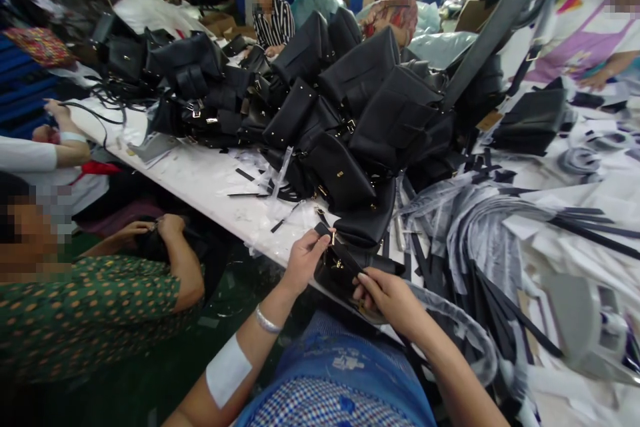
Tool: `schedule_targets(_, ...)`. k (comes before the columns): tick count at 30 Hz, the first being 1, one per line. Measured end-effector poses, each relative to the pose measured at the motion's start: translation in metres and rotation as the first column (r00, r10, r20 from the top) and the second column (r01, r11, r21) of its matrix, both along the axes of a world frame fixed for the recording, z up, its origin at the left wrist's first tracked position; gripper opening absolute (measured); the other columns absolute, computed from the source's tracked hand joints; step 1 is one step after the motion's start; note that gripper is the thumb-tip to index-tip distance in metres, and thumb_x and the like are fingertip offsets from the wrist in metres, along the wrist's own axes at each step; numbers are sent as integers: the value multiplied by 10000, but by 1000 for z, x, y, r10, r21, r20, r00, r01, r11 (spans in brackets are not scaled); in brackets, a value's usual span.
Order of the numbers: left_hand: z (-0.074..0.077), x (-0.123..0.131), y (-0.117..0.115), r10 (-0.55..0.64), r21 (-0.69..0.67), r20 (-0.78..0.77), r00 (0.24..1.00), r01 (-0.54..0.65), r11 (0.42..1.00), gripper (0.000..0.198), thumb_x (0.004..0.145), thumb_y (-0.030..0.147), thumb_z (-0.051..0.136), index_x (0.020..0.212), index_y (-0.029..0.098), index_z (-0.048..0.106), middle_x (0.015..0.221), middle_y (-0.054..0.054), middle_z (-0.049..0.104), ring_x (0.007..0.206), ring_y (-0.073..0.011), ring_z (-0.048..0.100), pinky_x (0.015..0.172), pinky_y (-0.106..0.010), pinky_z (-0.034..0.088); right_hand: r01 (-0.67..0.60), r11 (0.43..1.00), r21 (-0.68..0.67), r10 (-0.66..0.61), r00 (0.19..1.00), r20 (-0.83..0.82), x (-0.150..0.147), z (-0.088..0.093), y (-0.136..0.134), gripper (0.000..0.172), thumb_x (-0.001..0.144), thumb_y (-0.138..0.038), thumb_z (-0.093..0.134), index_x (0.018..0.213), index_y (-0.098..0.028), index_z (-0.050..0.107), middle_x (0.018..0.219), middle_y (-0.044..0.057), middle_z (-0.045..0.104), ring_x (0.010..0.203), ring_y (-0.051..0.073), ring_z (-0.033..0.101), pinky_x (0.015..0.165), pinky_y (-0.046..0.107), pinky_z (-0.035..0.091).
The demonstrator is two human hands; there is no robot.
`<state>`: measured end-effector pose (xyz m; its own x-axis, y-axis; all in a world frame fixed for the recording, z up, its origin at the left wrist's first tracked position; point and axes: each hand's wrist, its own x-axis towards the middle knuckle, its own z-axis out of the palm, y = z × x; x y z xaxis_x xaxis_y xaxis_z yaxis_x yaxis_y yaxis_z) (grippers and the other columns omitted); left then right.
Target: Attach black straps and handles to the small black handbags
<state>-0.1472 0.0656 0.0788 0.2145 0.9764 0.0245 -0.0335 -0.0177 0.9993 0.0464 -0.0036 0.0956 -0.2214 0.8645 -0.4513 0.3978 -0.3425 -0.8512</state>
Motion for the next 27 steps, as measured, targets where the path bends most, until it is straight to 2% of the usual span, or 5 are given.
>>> schedule_targets(7, -4, 3, -8, -347, -126, 116, 931, 360, 924, 446, 817, 464, 642, 1113, 134, 694, 838, -71, 714, 870, -218, 648, 881, -338, 486, -116, 993, 9, 115, 974, -193, -5, 11, 27, 471, 912, -598, 377, 845, -188, 599, 646, 14, 620, 467, 108, 445, 493, 250, 357)
schedule_targets(14, -4, -6, 7, -133, -147, 86, 987, 145, 978, 422, 778, 453, 688, 1054, 134, 707, 958, -80, 704, 901, -222, 628, 854, -322, 474, -142, 987, 77, 113, 945, 307, 18, 23, 8, 309, 908, -434, 447, 749, -223, 607, 617, 23, 639, 570, 176, 592, 579, 288, 418)
schedule_targets(20, 1, 8, 1, -343, -65, 43, 938, 345, 936, 406, 807, 441, 657, 1092, 154, 697, 856, -54, 703, 870, -216, 632, 841, -312, 474, -197, 969, 147, 186, 979, 80, 10, 23, 28, 340, 939, -426, 422, 796, -212, 643, 659, 24, 657, 573, 164, 588, 579, 271, 446)
schedule_targets(24, 6, 17, 5, -260, -20, -117, 959, 259, 966, 354, 867, 445, 562, 1019, 164, 714, 959, -67, 721, 897, -222, 648, 839, -309, 480, -74, 894, 441, -90, 936, 339, -2, 39, 39, 240, 885, -407, 552, 1020, -255, 681, 940, 71, 713, 892, 262, 646, 815, 377, 466)
schedule_targets(27, -1, 26, 5, -125, 48, -355, 926, 152, 987, 296, 872, 407, 548, 989, 186, 706, 952, -66, 729, 873, -233, 659, 792, -318, 492, -73, 776, 626, -212, 905, 369, -23, 50, 38, 448, 819, -435, 647, 1232, -271, 590, 1234, 96, 626, 1139, 311, 552, 989, 449, 391)
